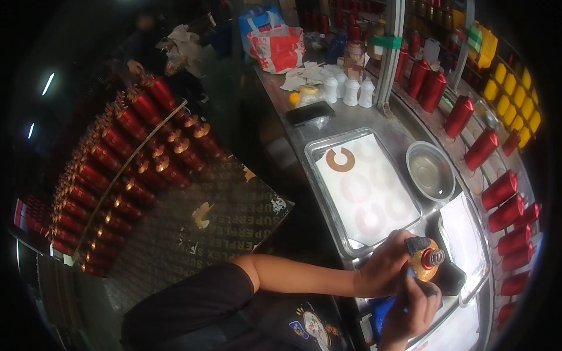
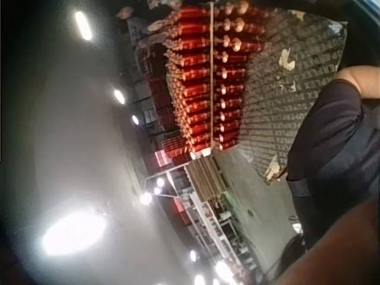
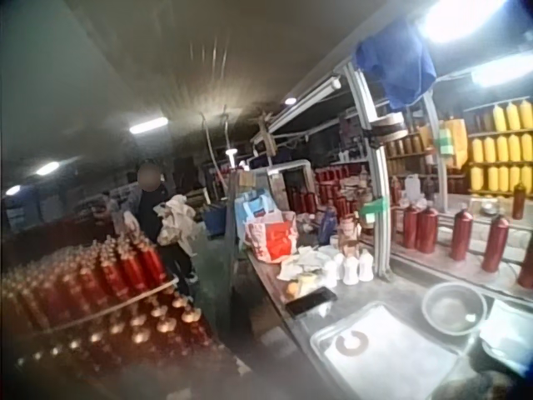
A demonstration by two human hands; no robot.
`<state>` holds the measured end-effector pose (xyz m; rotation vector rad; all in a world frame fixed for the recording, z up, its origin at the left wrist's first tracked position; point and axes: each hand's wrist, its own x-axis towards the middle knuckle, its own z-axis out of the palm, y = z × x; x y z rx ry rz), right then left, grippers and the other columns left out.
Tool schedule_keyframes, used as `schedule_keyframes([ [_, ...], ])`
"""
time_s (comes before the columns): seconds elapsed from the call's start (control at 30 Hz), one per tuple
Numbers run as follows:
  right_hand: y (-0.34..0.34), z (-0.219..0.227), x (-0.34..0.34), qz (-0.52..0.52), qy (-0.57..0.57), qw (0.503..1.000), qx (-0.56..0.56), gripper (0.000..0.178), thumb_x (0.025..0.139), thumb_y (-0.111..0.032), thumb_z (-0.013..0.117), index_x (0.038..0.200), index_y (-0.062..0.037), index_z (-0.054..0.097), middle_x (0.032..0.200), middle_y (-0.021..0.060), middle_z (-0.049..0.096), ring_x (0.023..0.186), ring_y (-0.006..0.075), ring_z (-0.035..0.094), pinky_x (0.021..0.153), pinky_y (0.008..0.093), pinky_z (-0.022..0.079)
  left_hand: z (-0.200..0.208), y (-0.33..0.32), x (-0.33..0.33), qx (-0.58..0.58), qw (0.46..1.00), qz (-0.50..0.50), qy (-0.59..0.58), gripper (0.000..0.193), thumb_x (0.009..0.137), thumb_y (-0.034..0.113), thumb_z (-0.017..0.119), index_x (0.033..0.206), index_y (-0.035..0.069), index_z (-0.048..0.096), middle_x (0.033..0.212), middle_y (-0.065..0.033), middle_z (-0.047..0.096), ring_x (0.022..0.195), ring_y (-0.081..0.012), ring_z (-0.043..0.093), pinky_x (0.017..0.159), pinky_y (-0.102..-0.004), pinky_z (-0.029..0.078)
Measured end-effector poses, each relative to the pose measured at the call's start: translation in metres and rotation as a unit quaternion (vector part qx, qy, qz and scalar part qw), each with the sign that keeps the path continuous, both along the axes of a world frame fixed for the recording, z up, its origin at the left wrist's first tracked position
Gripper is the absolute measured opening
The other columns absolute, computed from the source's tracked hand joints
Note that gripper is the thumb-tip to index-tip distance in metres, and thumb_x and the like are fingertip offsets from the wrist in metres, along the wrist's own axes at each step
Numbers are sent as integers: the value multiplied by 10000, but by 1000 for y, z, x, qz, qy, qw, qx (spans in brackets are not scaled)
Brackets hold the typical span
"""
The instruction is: The person picks up a red bottle, cleans its neck with a cloth, and applies a gold circular label to the bottle's neck. They then apply a rectangular label to the bottle's body, smooth it, and place the bottle on a tray. The person repeats the process with another bottle.
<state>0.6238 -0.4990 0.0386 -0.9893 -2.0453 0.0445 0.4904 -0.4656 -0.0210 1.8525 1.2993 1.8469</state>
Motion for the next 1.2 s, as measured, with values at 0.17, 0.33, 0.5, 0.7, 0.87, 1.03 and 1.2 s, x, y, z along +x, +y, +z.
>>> schedule_keyframes([
  [0.17, -5, 6, 5, -21, 107, 994, -33, 239, 812, 113, 729, 1030, 15, 714, 957, 135, 686, 919, 295, 659, 842, 376, 523, -8, 0, -5, -25, 999, -28, -15, 783, 700, 297, 854, 1354, 82, 481, 1264, -190, 461, 1195, -402, 468, 1028, -463, 403],
  [0.33, 0, 7, 12, 66, 36, 997, -33, 248, 793, 113, 734, 1013, -1, 715, 932, 146, 676, 922, 315, 652, 855, 392, 517, -7, 0, -6, -39, 998, -55, -3, 803, 703, 301, 865, 1388, 131, 483, 1276, -184, 445, 1209, -401, 460, 1029, -469, 407],
  [0.5, 3, -1, 23, 69, 31, 997, -2, 260, 779, 94, 768, 1011, -10, 718, 933, 133, 677, 916, 304, 648, 849, 379, 517, -5, -1, -3, -30, 999, -34, 3, 809, 705, 295, 860, 1393, 117, 474, 1274, -180, 436, 1210, -404, 451, 1034, -477, 403],
  [0.7, 3, -17, 35, 55, 24, 998, 27, 238, 843, 16, 775, 1065, 7, 690, 970, 114, 694, 928, 240, 648, 861, 351, 517, -1, -1, -2, -30, 999, -15, 8, 813, 615, 204, 858, 1330, 81, 493, 1272, -187, 430, 1202, -421, 447, 1030, -476, 415],
  [0.87, 26, -18, 39, 1, 232, 939, -255, 256, 950, -185, 697, 1087, 19, 623, 1000, 69, 626, 906, 131, 583, 821, 249, 484, 1, 3, -4, -29, 999, -33, 1, 789, 561, 154, 858, 1263, 51, 511, 1239, -196, 436, 1181, -427, 464, 1007, -482, 438],
  [1.03, 58, -20, 53, 17, 333, 894, -299, 234, 948, -185, 687, 1070, 1, 615, 939, 58, 624, 875, 128, 608, 797, 247, 501, -4, 10, -5, -15, 999, -41, 3, 816, 515, 156, 884, 1233, 36, 516, 1256, -207, 437, 1196, -435, 465, 1021, -484, 433],
  [1.2, 80, -19, 60, -21, 264, 927, -264, 234, 924, -203, 691, 1009, 5, 628, 887, 57, 615, 837, 141, 576, 788, 258, 468, 0, 14, -17, -36, 995, -92, 19, 868, 516, 208, 903, 1278, 57, 517, 1296, -214, 447, 1219, -429, 461, 1052, -479, 416],
])
